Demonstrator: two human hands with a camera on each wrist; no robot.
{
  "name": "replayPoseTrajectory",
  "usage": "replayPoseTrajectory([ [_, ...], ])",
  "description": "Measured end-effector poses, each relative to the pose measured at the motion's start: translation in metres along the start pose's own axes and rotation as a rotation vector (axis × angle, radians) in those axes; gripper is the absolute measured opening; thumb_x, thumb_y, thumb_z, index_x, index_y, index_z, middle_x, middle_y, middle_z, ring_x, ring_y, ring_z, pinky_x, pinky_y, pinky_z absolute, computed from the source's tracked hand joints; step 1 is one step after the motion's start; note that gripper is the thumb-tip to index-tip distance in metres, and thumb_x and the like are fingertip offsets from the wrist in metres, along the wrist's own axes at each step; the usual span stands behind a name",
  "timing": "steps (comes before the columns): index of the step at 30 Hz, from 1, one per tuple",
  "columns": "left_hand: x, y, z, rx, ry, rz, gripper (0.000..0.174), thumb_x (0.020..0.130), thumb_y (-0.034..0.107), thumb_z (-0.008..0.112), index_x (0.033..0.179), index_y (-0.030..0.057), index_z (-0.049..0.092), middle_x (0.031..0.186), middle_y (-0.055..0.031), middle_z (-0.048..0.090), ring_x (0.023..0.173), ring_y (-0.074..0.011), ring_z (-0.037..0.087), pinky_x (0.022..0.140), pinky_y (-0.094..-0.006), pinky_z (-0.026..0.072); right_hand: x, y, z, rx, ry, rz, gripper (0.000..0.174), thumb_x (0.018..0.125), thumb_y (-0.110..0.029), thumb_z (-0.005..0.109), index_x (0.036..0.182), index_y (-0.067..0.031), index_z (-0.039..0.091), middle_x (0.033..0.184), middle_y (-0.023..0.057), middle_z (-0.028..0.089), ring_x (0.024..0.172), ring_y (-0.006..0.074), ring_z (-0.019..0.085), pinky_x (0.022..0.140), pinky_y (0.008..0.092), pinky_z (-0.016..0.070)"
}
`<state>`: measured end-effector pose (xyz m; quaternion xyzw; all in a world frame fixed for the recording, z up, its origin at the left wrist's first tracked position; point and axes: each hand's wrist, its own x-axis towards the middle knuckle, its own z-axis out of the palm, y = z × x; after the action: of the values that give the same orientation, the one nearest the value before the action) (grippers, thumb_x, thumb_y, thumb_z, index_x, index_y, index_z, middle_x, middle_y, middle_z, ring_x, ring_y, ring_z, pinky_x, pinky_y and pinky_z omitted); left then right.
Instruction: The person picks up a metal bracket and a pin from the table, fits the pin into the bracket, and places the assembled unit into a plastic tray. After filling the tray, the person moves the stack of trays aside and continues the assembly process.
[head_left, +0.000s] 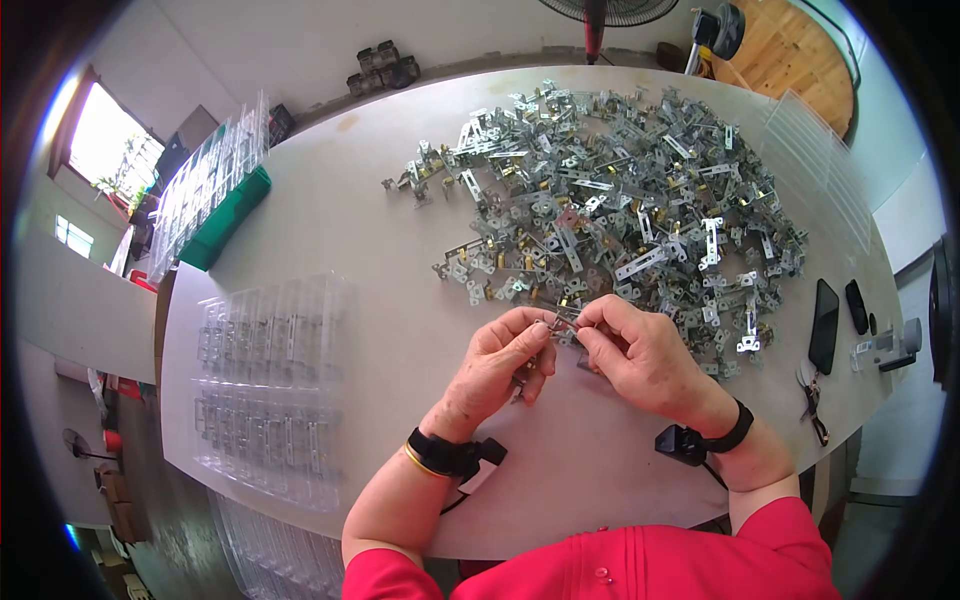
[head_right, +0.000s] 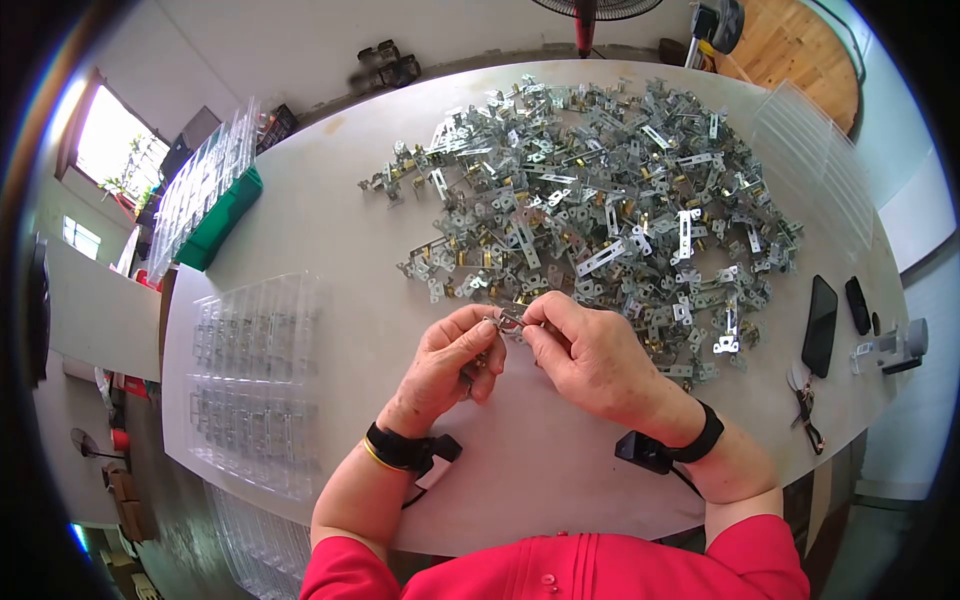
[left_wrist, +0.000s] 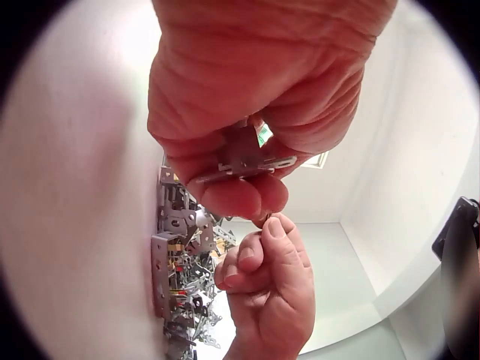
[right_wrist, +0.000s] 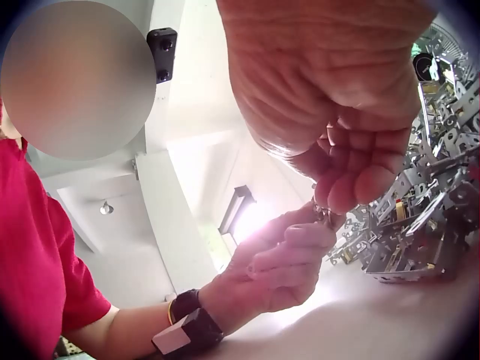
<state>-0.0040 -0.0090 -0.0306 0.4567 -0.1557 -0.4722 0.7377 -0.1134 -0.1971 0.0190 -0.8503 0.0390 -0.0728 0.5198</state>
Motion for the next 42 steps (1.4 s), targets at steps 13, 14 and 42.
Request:
replayPoseTrajectory([
  [13,-0.004,0.003,0.01,0.387,0.087,0.006,0.031,0.102,0.025,0.06,0.126,0.0054,0.056,0.076,0.0009,0.06,0.059,-0.0035,0.048,0.05,-0.0205,0.0382,-0.002,-0.002,-0.005,0.014,-0.149,0.046,0.026,0.095,-0.012,0.062,0.119,-0.0038,0.055,0.072,0.0096,0.067,0.064,0.0222,0.067,0.061,0.0343,0.0505],
  [14,-0.004,0.003,0.011,0.386,0.087,0.005,0.031,0.102,0.025,0.06,0.126,0.0054,0.056,0.076,0.0009,0.06,0.059,-0.0035,0.048,0.05,-0.0205,0.0382,-0.002,-0.003,-0.005,0.042,-0.165,0.069,0.024,0.096,-0.012,0.061,0.118,-0.0034,0.055,0.072,0.0075,0.067,0.063,0.0186,0.066,0.061,0.0325,0.05],
  [42,-0.005,0.004,0.004,-0.037,0.01,0.12,0.025,0.105,0.024,0.049,0.121,0.0046,0.055,0.063,-0.0036,0.052,0.042,-0.0086,0.037,0.041,-0.0232,0.0304,-0.006,-0.014,-0.004,0.353,0.027,0.162,0.008,0.101,-0.013,0.061,0.1,-0.0051,0.061,0.07,-0.0022,0.057,0.062,0.0035,0.05,0.055,0.0234,0.0398],
])
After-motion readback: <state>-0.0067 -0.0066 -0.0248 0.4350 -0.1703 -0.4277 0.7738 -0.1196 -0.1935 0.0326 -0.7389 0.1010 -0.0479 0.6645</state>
